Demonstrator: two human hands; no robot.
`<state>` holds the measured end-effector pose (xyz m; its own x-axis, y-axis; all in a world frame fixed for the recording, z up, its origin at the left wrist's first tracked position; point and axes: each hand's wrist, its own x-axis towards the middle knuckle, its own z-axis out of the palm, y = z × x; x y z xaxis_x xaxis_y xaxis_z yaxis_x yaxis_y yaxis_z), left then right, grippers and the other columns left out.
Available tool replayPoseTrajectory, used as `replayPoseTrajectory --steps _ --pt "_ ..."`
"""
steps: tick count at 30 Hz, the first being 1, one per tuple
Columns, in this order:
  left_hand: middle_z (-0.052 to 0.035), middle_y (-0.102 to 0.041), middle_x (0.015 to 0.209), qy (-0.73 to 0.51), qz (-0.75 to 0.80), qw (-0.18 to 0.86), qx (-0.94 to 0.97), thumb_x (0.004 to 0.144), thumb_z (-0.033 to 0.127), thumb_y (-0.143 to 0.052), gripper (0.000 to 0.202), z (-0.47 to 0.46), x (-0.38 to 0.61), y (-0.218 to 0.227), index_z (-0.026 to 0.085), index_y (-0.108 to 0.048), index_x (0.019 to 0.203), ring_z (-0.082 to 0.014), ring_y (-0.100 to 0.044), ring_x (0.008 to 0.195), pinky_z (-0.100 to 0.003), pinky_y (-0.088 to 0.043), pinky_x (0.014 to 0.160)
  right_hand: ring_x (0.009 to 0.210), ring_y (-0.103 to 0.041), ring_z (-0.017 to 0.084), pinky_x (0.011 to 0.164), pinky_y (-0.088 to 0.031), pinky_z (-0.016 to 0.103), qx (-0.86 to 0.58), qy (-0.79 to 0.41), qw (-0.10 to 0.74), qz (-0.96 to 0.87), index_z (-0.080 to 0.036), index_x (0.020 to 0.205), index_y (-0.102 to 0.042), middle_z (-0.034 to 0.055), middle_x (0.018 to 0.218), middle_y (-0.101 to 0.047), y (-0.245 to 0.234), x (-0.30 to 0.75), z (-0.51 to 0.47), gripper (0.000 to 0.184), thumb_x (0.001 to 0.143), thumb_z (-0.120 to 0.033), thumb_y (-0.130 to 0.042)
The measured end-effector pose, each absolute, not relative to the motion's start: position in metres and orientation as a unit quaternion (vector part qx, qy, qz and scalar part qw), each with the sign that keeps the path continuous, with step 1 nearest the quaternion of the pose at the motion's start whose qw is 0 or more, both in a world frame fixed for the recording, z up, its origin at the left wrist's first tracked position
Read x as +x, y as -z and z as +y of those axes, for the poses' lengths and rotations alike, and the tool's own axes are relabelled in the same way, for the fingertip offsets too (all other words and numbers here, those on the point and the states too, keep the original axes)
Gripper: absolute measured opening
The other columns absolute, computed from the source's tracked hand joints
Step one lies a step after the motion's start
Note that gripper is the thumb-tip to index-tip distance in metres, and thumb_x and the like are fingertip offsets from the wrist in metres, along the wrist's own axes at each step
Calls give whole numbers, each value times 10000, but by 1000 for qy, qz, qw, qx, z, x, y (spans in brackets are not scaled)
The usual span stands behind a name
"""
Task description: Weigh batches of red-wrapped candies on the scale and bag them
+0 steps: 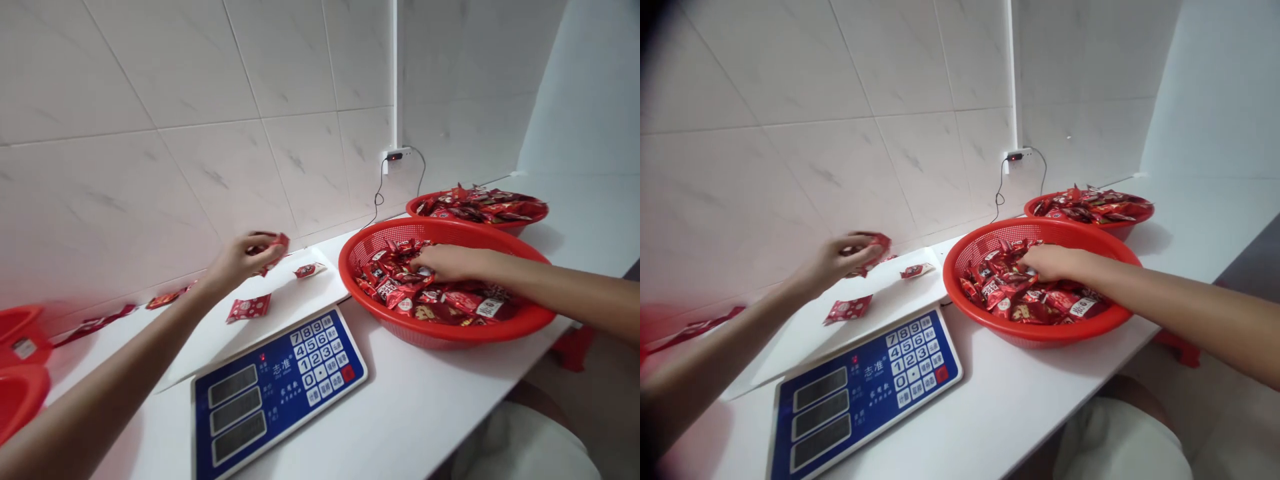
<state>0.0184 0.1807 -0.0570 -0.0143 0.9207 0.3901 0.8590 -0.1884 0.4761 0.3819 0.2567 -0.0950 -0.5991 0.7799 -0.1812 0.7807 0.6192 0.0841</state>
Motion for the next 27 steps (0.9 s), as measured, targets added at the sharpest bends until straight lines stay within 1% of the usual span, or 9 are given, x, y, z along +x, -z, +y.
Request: replayPoseTrajectory --steps 2,4,7,9,12,14,18,23,27 --pt "-126 -666 1202 -231 598 132 756 762 618 -540 467 188 35 52 190 -718 813 -191 -630 757 -279 -499 554 1066 -673 315 874 -517 399 437 18 85 895 -191 1203 -708 140 1163 -711 94 387 260 519 719 -131 -528" --pt "-99 -718 997 -130 577 165 789 758 564 -581 391 195 50 53 197 -716 745 -171 -608 688 -270 -468 548 1081 -666 328 871 -524 419 458 23 74 885 -172 1249 -680 151 1191 -701 90 390 261 544 733 -160 -507" --pt "-42 -676 710 -81 585 161 791 725 484 -633 288 200 63 64 210 -699 663 -150 -536 580 -271 -402 525 1142 -644 329 949 -512 459 470 52 5 881 -218 1318 -643 122 1274 -678 83 389 258 559 784 -278 -489" --pt "-31 -647 665 -88 599 133 785 730 455 -623 260 197 63 70 210 -695 677 -151 -511 578 -281 -370 538 1257 -587 324 1066 -453 463 435 101 -36 894 -251 1367 -621 97 1384 -624 83 386 255 579 828 -408 -479" --pt "-44 -645 703 -118 623 67 770 760 451 -603 269 184 52 68 202 -702 742 -164 -516 638 -299 -360 588 1379 -475 386 1137 -380 525 413 152 18 898 -253 1473 -542 123 1500 -522 91 380 253 780 790 -629 -543" --pt "-57 -655 748 -143 642 25 753 806 476 -556 322 169 36 59 195 -714 812 -172 -531 667 -307 -370 612 1400 -433 433 1128 -379 565 426 163 69 887 -240 1513 -497 154 1523 -487 97 377 252 943 696 -688 -639" --pt "-72 -662 777 -121 677 -67 723 841 493 -497 365 134 -3 51 202 -716 825 -185 -549 650 -326 -382 624 1416 -400 451 1118 -403 551 431 175 86 881 -184 1529 -470 183 1550 -441 101 375 250 1086 591 -663 -730" --pt "-129 -691 1038 -37 670 -76 738 946 565 -319 522 106 -24 76 218 -708 971 -260 -633 836 -366 -432 702 1343 -503 425 1057 -480 499 447 181 96 871 -170 1557 -416 165 1499 -511 101 369 258 1054 584 -453 -705" --pt "-130 -680 962 -35 657 -68 750 869 661 -463 486 109 -23 85 217 -660 863 -264 -606 780 -357 -407 660 1277 -565 424 1019 -504 509 447 171 112 871 -194 1558 -421 139 1429 -587 101 364 268 1047 566 -390 -691"
